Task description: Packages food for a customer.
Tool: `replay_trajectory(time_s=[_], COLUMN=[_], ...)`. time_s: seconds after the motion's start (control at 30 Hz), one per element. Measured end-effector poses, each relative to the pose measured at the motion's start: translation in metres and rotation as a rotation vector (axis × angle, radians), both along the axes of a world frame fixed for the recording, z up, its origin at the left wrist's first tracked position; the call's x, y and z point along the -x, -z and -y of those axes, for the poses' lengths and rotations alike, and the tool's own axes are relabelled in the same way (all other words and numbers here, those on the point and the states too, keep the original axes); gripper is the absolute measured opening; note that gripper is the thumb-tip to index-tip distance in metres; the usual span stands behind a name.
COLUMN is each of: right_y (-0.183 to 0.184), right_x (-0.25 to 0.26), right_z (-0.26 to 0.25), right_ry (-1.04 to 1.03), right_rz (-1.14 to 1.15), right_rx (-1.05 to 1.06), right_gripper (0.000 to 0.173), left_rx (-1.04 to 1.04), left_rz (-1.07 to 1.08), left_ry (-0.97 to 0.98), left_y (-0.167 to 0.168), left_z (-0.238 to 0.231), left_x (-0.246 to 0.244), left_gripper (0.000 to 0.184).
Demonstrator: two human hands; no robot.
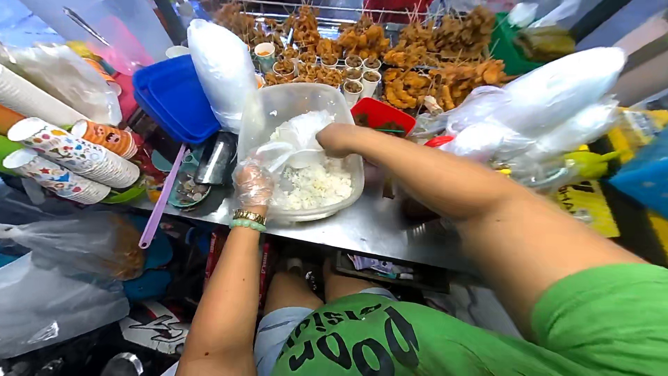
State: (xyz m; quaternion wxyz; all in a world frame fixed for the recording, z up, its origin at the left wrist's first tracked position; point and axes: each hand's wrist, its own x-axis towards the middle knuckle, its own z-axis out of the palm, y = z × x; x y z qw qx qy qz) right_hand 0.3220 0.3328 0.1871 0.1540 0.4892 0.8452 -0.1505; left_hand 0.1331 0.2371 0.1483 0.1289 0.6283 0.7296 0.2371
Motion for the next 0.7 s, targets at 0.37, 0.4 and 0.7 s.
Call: replay_trajectory(time_s=[0.37, 0.4, 0.7], right_y=[0.002, 0.009, 0.042], right_x=[0.012, 0.010, 0.006], right_z=[0.059, 0.057, 0.068], right_ry=[-0.104, -0.078, -0.132], right_rz=[0.134, 0.103, -0.202], right_rx=[-0.044, -0.025, 0.088], right_gripper=[0.017, 0.020, 0.026], left_rx=[-0.155, -0.153, -0.123], left_rz=[0.035, 0.032, 0.047], left_ry=[-0.091, -0.097, -0.125], left_y=[0.003, 0.002, 0.000], left_z=[0.005, 0.005, 0.005], left_x=[0.000, -0.001, 0.000], left_gripper=[0.038, 0.039, 0.040])
